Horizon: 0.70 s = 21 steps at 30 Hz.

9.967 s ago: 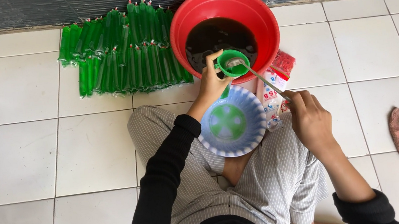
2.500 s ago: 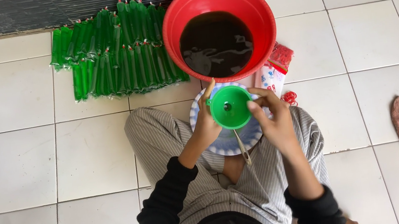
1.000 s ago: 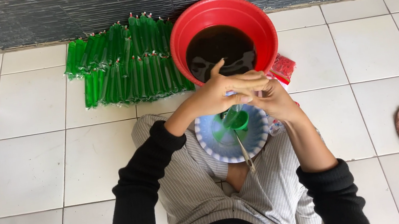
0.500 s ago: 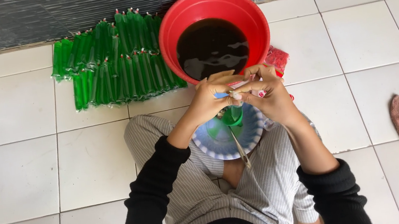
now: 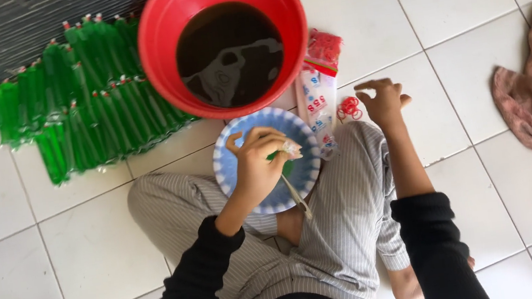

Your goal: The person fills small plastic sleeves with a dark liquid from a bucket using a funnel and a ladle, then ties each sleeve closed with a rubber band.

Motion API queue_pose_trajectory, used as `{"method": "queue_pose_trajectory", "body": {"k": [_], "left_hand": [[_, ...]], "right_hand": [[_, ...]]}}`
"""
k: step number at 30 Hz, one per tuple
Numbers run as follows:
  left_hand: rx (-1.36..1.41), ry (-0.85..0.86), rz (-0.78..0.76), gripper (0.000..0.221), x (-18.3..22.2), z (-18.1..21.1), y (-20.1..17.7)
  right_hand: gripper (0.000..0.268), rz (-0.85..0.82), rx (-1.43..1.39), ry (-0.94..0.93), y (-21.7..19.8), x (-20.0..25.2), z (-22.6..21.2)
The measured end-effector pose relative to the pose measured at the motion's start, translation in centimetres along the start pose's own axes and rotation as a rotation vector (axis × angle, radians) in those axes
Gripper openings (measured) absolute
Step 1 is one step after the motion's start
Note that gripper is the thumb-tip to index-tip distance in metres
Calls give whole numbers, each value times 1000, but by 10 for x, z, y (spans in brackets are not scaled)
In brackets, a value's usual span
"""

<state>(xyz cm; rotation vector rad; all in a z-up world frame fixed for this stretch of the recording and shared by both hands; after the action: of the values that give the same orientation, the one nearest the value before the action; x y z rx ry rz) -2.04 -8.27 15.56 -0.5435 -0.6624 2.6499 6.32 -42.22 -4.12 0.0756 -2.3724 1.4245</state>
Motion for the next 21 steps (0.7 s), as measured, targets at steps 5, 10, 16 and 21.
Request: {"method": "queue_pose_trajectory", "body": {"k": [5,10,16,21], "left_hand": [[76,-28,-13,18,-1,-5,13],[108,-29,-40,18,-8,2,15],[197,-27,-49,14,-8,11,15],[157,-49,4,14,5,2,13]], "right_hand": [[17,-75,46,128,72,-35,73],[16,-67,174,110,101,-49,83],[11,-52,110,102,92,-37,78],[13,143,10,10,57,0,39]]}}
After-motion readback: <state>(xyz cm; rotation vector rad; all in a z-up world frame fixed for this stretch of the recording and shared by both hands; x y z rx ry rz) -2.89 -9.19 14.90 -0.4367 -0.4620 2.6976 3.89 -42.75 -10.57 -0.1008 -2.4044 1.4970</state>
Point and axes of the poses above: each hand's wrist, its own x-axis away from the middle knuckle, its own y-axis out of the palm, z = x × y, the point moved 5 cm from there along -x, towards the middle knuckle, and after that the axes turned 13 degrees about -z, right-handed, at the moved point
